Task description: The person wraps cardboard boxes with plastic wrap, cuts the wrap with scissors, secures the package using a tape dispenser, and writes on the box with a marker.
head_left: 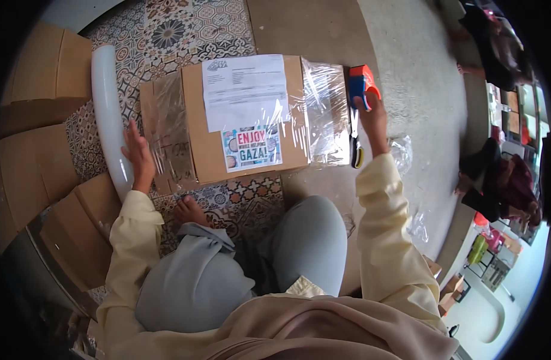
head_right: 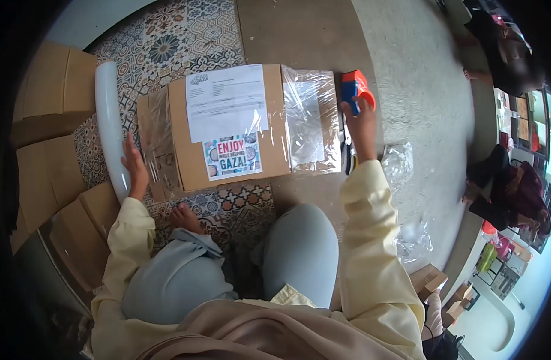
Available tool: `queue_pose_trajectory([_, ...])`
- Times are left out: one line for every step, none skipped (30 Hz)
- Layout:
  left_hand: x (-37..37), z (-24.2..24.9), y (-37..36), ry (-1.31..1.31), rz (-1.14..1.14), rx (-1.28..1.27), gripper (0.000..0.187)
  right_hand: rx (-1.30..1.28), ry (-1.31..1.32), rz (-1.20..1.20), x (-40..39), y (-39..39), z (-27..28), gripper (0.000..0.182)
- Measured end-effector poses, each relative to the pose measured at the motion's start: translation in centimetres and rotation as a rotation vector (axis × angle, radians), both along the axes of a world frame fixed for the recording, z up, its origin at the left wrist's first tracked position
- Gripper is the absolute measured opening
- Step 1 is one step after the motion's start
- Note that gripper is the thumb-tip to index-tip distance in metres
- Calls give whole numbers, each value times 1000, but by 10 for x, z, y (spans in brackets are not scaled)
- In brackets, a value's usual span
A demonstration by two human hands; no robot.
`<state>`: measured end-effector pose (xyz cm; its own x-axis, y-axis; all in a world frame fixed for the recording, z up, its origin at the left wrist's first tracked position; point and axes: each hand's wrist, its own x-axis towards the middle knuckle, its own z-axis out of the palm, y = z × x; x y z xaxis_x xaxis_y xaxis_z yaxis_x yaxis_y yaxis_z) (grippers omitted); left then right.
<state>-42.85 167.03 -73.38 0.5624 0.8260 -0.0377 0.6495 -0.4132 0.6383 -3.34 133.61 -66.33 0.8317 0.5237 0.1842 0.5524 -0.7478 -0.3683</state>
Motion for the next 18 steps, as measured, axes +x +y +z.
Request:
queue_pose_trajectory([2, 7, 1, -10, 23, -19, 65, -50, 34, -24, 5, 2, -12, 30])
queue_pose_trajectory([3, 12, 2, -17, 46, -35, 65, -98, 72, -48, 9, 2, -22, 29])
queue_pose_trajectory([4, 12, 4, -22, 49, -32, 65, -94, 67, -44, 11, 3, -28, 29])
queue_pose_trajectory([4, 11, 8, -119, -16, -38, 64, -66, 162, -123, 14, 3, -33, 27])
queue_pose_trajectory([6, 11, 11, -216, -81, -42, 64, -38, 257, -201, 17, 4, -34, 26])
queue_pose_trajectory([13, 24, 6, -222, -79, -38, 64, -34, 251, -198, 20, 6, -30, 26])
queue_pose_trajectory([19, 40, -2, -158, -202, 107, 63, -84, 102, -229, 23, 7, -26, 26])
queue_pose_trajectory([25, 52, -11, -90, -326, 252, 61, -135, -46, -263, 25, 7, -22, 26])
queue_pose_trajectory([28, 53, -18, -96, -329, 256, 61, -151, -89, -304, 31, 5, -22, 30])
queue_pose_trajectory([31, 53, -24, -79, -436, 107, 60, -150, -92, -312, 34, 2, -25, 30])
queue_pose_trajectory([32, 53, -28, -61, -542, -42, 59, -151, -33, -295, 36, -1, -27, 32])
queue_pose_trajectory([33, 53, -30, -67, -552, -39, 59, -151, 24, -279, 41, -8, -33, 34])
queue_pose_trajectory([34, 52, -32, -121, -493, -41, 59, -79, 176, -211, 45, -16, -40, 37])
queue_pose_trajectory([36, 50, -33, -176, -431, -44, 59, -163, 153, -229, 36, -13, -33, 38])
queue_pose_trajectory([35, 41, -31, -166, -380, 102, 59, -118, 149, -230, 36, -16, -37, 38])
queue_pose_trajectory([31, 35, -30, -175, -373, 105, 59, -73, 146, -225, 37, -18, -42, 37])
queue_pose_trajectory([28, 34, -29, -111, -382, 97, 60, -1, 186, -234, 33, -14, -38, 40])
queue_pose_trajectory([26, 31, -27, -46, -389, 91, 60, 4, 177, -224, 32, -11, -38, 40])
